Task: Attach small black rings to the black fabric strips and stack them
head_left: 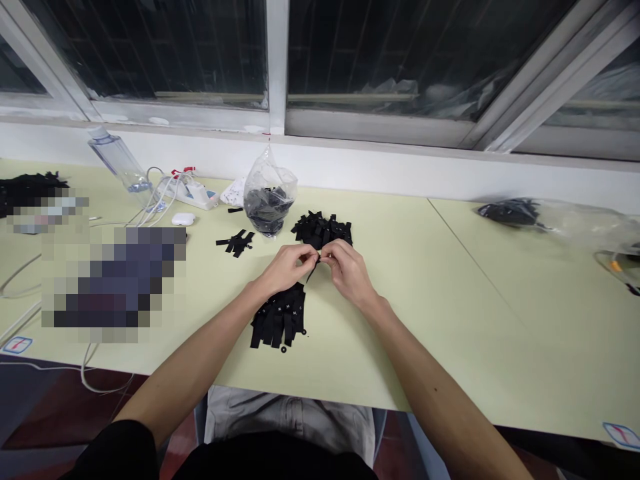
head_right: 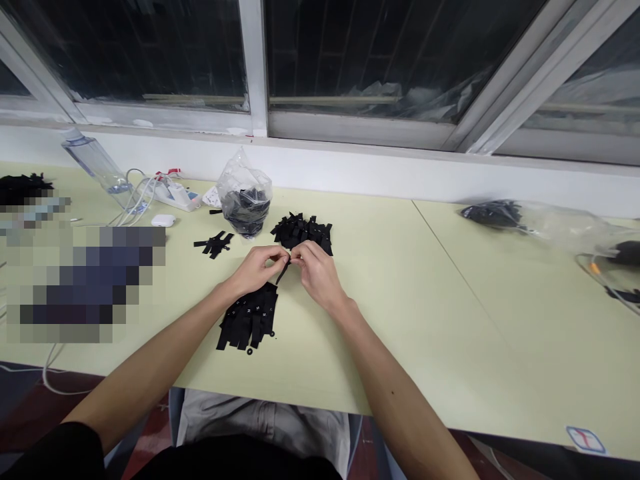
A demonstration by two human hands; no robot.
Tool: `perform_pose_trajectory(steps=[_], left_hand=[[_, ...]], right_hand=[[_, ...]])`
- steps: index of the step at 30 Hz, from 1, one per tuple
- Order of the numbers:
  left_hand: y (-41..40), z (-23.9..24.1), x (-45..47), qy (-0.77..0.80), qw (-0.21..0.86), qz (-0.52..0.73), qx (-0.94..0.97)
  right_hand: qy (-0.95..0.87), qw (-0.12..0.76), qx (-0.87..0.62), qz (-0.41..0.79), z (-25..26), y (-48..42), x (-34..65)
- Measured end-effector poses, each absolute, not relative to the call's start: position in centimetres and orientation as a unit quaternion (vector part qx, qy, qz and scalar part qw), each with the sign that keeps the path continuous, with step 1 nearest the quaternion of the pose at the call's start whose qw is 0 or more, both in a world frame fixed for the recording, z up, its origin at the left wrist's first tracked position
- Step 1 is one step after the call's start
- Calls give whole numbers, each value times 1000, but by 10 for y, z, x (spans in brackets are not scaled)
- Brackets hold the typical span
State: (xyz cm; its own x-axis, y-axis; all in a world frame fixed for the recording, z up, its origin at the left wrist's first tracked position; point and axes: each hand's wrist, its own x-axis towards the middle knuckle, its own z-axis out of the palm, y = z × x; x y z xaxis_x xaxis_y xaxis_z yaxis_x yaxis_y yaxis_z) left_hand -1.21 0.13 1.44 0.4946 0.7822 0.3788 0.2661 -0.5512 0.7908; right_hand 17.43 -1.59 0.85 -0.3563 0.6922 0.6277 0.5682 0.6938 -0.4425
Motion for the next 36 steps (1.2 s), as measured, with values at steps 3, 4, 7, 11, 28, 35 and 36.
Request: perform_pose_trajectory(steps=[3, 4, 7, 11, 28, 35, 36], left_hand=[[1, 15, -11, 333, 360, 383, 783], [1, 15, -11, 332, 367, 384, 780], [2, 13, -10, 333, 383, 388, 770], [3, 9, -9, 341, 408, 391, 752], [9, 0, -4, 342, 469, 425, 694], [13, -2, -5, 348, 474, 417, 694], [14, -3, -5, 347, 473, 417, 694]], right_hand=[[-822, 415, -383, 65, 9, -16, 175], [-824, 413, -382, 62, 9, -16, 175], [-835, 400, -375, 54, 9, -16, 175], [-845, 386, -369, 35, 9, -16, 173], [-857, 321, -402, -36, 2, -18, 169], [-852, 324, -410, -37, 0, -18, 168], [-847, 332, -414, -34, 0, -18, 168]])
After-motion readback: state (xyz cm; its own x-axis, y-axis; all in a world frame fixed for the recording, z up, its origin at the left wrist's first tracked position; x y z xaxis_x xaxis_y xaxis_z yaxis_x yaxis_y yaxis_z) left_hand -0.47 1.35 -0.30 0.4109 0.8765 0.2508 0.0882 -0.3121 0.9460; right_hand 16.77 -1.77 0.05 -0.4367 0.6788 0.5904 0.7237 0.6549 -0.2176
